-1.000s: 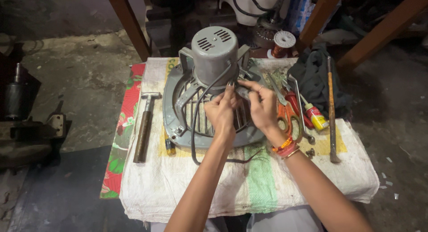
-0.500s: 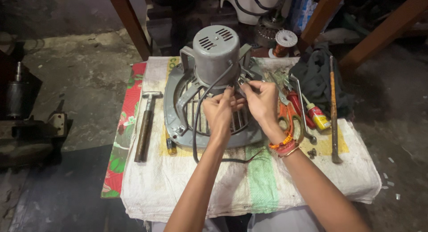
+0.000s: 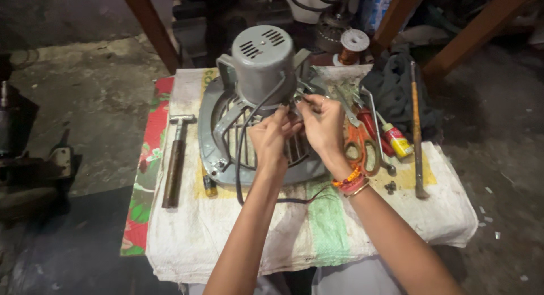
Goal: The person uses a spanner to tighten bolts on the motor housing of an exhaust fan mounted on its metal frame, working bolt by bolt around the housing. They steady the fan cage with one hand while turning the wrench with the other, occasionally repositioning the fan on the cloth-covered bench.
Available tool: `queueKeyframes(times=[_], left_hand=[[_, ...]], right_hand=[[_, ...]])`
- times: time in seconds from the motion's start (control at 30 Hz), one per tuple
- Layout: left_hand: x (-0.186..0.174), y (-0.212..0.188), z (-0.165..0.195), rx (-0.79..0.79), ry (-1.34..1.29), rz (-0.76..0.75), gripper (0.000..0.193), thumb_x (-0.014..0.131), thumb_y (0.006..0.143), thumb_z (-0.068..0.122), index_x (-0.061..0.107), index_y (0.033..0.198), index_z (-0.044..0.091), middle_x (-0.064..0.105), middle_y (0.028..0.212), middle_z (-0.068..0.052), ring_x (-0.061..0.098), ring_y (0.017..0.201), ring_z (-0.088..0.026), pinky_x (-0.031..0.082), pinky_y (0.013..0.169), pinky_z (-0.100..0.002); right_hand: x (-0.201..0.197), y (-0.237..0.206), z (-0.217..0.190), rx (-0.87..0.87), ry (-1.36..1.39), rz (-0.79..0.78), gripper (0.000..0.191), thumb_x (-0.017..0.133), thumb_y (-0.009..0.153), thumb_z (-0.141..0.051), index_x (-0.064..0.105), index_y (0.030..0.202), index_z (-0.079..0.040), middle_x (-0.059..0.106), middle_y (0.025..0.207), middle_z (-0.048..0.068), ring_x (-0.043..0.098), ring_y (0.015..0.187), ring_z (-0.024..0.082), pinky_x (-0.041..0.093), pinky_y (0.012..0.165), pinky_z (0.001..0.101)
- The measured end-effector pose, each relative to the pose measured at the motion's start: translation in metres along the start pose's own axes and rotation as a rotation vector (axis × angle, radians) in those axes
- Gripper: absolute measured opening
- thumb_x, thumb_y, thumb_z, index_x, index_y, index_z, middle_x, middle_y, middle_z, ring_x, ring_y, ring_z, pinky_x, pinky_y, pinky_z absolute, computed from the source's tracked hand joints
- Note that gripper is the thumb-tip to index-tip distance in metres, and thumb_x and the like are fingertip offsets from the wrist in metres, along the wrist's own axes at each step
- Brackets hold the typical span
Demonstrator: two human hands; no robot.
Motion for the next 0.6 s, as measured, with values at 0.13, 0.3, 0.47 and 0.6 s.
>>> queueKeyframes(times=[0.13,0.3,0.47,0.6], left_hand=[[0.000,0.003,0.001,0.029,-0.037,-0.054,0.029,0.073,0.098,0.015,0.065,0.077,-0.002,0.055,0.065,0.003,0.047,0.053,-0.006,0.055,0.059,-0.027],[0.002,-0.003,0.008,-0.059,0.051,0.032,0.022,0.069,0.092,0.015,0.073,0.078,-0.001,0.059,0.062,0.002,0.054,0.052,-0.007,0.054,0.058,-0.024],[0.008,-0.005,0.014,-0.025,0.040,0.008,0.024,0.068,0.094,0.014,0.069,0.075,-0.001,0.058,0.063,0.001,0.055,0.052,-0.009,0.049,0.053,-0.024],[0.007,-0.003,0.011,0.006,-0.013,-0.036,0.031,0.067,0.097,0.017,0.062,0.070,0.003,0.057,0.063,0.000,0.061,0.055,-0.011,0.050,0.053,-0.024]], right_hand=[[0.000,0.000,0.003,-0.046,-0.075,-0.002,0.017,0.071,0.097,-0.010,0.076,0.094,0.005,0.072,0.073,0.001,0.059,0.063,0.003,0.048,0.051,0.0232],[0.002,0.004,0.007,0.125,0.010,-0.046,0.017,0.067,0.095,-0.010,0.075,0.088,0.003,0.070,0.068,0.001,0.059,0.053,0.005,0.045,0.042,0.0231],[0.004,0.005,0.011,0.185,0.054,-0.070,0.017,0.065,0.097,-0.008,0.072,0.086,0.004,0.068,0.066,0.001,0.058,0.050,0.005,0.042,0.041,0.0232],[0.003,0.007,0.023,0.177,0.071,-0.071,0.017,0.066,0.096,-0.009,0.072,0.087,0.004,0.066,0.067,0.001,0.055,0.052,0.004,0.041,0.042,0.0239]])
Point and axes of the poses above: each hand's wrist, its own y-axis towards the middle knuckle, its own x-axis out of the palm, z = x × y, the point moved 5 cm from there along y, towards the middle knuckle
